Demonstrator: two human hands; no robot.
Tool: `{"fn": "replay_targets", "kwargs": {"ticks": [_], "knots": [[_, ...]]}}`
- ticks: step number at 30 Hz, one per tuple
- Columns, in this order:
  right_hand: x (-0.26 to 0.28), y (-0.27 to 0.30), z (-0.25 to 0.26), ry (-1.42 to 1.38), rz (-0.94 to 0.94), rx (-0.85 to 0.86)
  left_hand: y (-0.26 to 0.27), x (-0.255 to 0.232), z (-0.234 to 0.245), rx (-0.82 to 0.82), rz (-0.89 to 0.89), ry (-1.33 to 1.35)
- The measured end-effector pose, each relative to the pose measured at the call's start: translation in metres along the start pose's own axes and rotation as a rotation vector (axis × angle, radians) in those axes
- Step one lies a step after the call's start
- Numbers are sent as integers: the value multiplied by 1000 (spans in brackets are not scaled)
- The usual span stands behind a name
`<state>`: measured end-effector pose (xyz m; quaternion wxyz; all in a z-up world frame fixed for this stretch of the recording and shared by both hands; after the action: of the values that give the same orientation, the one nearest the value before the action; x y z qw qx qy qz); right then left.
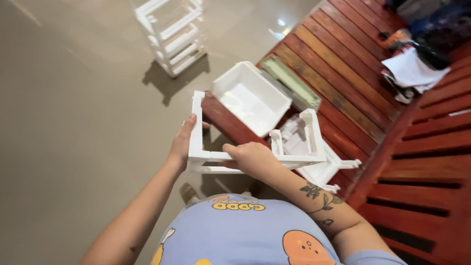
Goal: The person sits on the floor and repeatedly picks up white plastic frames and trays, aligns them, and stacks them on a wooden bench. The person handles the parts by hand, moving them between the floor and the bench without using tools.
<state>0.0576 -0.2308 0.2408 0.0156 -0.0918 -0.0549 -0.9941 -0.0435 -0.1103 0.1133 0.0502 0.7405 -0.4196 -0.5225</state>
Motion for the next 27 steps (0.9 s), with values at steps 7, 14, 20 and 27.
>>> {"fn": "replay_targets", "kwargs": {"ticks": [7, 14, 20, 27], "knots": [[93, -63, -25, 40, 132, 46, 19, -26, 112, 4, -118, 42], [114, -143, 3, 283, 305, 102, 12, -55, 142, 134, -255, 453], [85, -234, 12, 230, 355, -145, -38, -120, 170, 376, -489, 279], [14, -358, -29, 106, 272, -159, -122, -193, 188, 159, -803, -276]]}}
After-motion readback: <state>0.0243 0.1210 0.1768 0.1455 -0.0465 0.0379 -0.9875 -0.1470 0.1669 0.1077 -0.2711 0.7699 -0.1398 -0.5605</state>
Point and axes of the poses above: each hand's wrist, its own y-axis away from the middle knuckle, its own z-axis out of the back of the hand, x = y × z, the point moved 8 cm from there along -y, towards the middle knuckle, and after that the axes turned 12 degrees about y, right-handed, at the moved point
